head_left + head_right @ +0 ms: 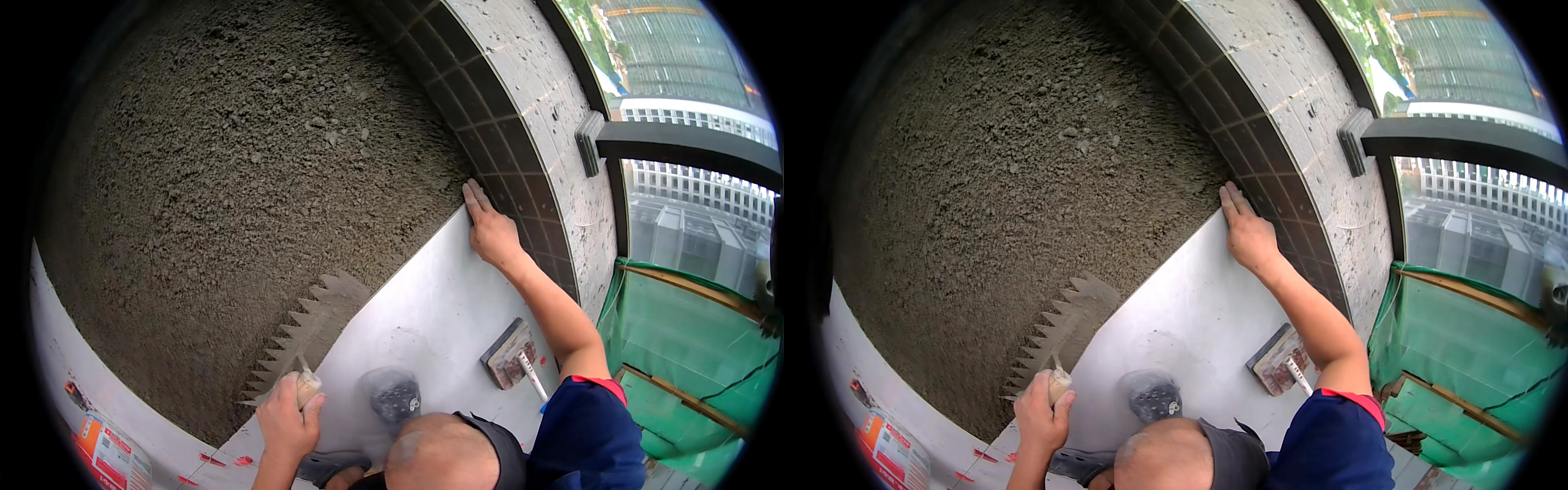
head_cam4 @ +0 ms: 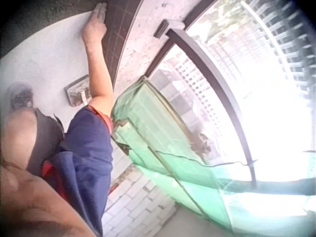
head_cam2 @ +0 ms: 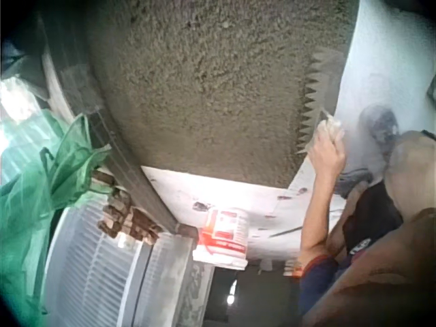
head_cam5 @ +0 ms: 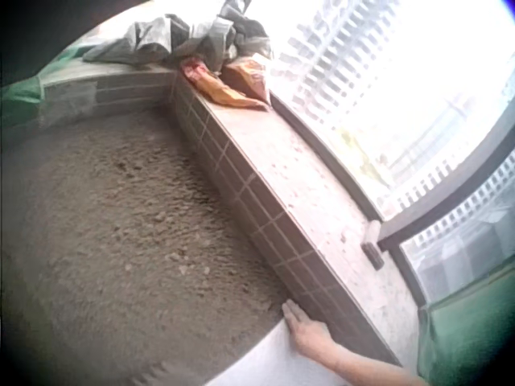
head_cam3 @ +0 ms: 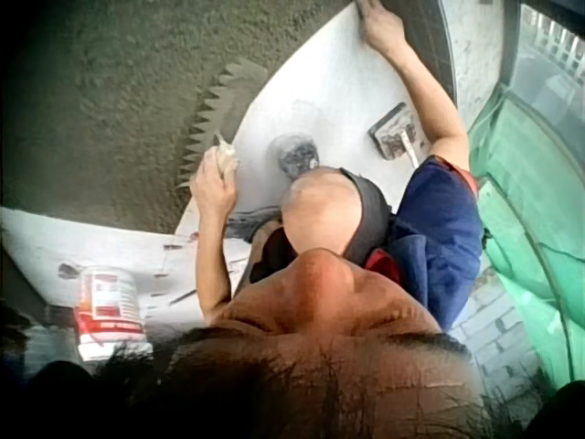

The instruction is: The person uses a notched trowel to spread and level wet mortar onto a floor surface between laid tiles, occasionally scooping more mortar from a bucket.

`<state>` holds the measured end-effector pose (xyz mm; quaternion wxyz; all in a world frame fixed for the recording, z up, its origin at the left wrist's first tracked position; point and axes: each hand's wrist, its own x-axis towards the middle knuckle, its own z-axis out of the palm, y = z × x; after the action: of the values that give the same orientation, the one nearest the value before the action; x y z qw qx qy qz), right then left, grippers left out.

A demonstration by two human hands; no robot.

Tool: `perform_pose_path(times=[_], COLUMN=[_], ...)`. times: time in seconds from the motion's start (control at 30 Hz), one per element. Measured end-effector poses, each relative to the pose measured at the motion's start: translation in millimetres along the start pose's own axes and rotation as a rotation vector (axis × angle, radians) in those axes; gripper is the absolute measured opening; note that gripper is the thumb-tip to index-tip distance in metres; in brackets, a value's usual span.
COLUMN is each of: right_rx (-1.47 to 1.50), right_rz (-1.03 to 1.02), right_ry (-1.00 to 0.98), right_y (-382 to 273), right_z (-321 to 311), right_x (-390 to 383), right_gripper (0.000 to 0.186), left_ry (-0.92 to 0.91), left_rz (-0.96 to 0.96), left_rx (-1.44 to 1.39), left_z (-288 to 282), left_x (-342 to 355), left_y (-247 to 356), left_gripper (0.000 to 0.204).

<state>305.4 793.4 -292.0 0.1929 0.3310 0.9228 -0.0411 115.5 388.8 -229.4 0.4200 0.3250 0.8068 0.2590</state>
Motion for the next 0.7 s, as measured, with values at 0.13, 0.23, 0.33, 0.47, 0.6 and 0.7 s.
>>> perform_pose_path(times=[0.13, 0.23, 0.33, 0.47, 0.6, 0.7], right_rx=[-0.124, -0.167, -0.201, -0.272, -0.284, -0.286], right_rz=[-0.001, 0.000, 0.006, -0.048, -0.103, -0.213], right_ry=[0.008, -0.021, -0.069, -0.103, -0.294, -0.392], right_y=[-5, -7, -7, -7, 6, 63], right_z=[8, -2, -9, -9, -6, 9], right_x=[4, 11, 19, 36, 58, 82], right_gripper=[0.066, 0.052, 0.035, 0.021, 0.026, 0.035], left_ry=[0.086, 0.143, 0.174, 0.242, 0.339, 0.384], left_rz=[0.013, 0.004, -0.014, -0.050, -0.106, -0.170], left_rx=[-0.063, -0.092, -0.115, -0.135, -0.039, 0.034], left_z=[-3, -5, -15, -39, -64, -82], left_x=[2, 4, 2, -32, -102, -161], left_y=[0, 3, 10, 1, -31, -48], left_gripper=[0.041, 0.038, 0.037, 0.037, 0.043, 0.042])
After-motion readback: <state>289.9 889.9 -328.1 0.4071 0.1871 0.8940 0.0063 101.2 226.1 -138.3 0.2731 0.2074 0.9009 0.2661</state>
